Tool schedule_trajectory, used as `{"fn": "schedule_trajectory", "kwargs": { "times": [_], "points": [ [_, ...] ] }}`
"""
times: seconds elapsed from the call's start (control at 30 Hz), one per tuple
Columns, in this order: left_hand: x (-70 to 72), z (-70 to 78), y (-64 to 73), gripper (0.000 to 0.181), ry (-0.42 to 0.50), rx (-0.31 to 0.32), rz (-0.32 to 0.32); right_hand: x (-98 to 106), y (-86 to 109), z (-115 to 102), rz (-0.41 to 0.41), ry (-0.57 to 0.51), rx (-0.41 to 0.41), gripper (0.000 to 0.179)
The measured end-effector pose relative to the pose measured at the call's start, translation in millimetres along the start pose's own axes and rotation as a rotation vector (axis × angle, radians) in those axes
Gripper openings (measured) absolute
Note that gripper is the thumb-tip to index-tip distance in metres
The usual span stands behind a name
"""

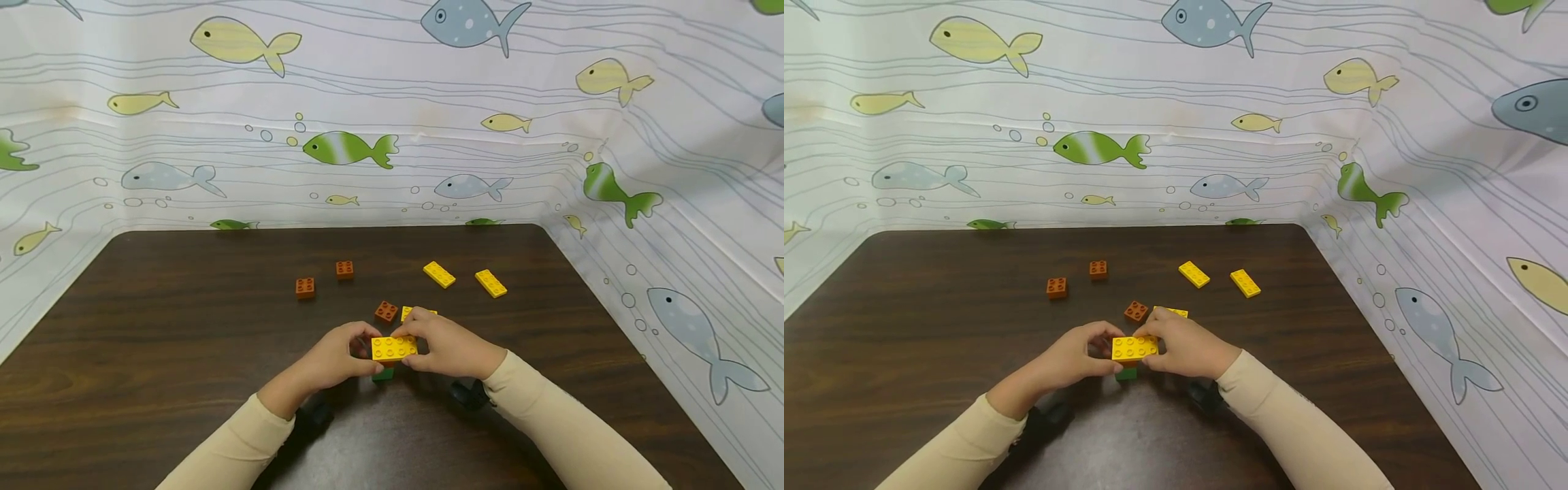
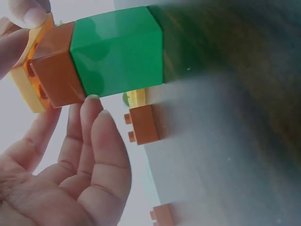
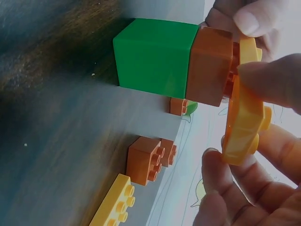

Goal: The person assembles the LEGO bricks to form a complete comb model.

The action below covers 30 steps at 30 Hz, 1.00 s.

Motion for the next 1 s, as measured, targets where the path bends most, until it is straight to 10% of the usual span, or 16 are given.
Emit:
{"fn": "schedule_trajectory", "kwargs": {
  "times": [0.37, 1.0],
  "points": [
    [-1.3, 3.3, 3.5, 0.027, -0.069, -0.055, 0.087, -1.9, 0.7, -0.6, 0.017, 0.015, -0.014, 0.037],
    [-2.0, -2.8, 0.5, 0.025, -0.068, -0.087, 0.051, -5.7, 3.9, -2.0, 0.030, 0.002, -0.029, 0.037]
  ]
}}
Point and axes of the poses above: each hand's wrist, its own y-axis away from the middle knuckle, its own x-axis out of the back of the hand, z = x × y, the point moved 2 cm from there along -y, towards the middle knuckle, and after that the axes turned 2 degrees about z, right-handed, at the moved point
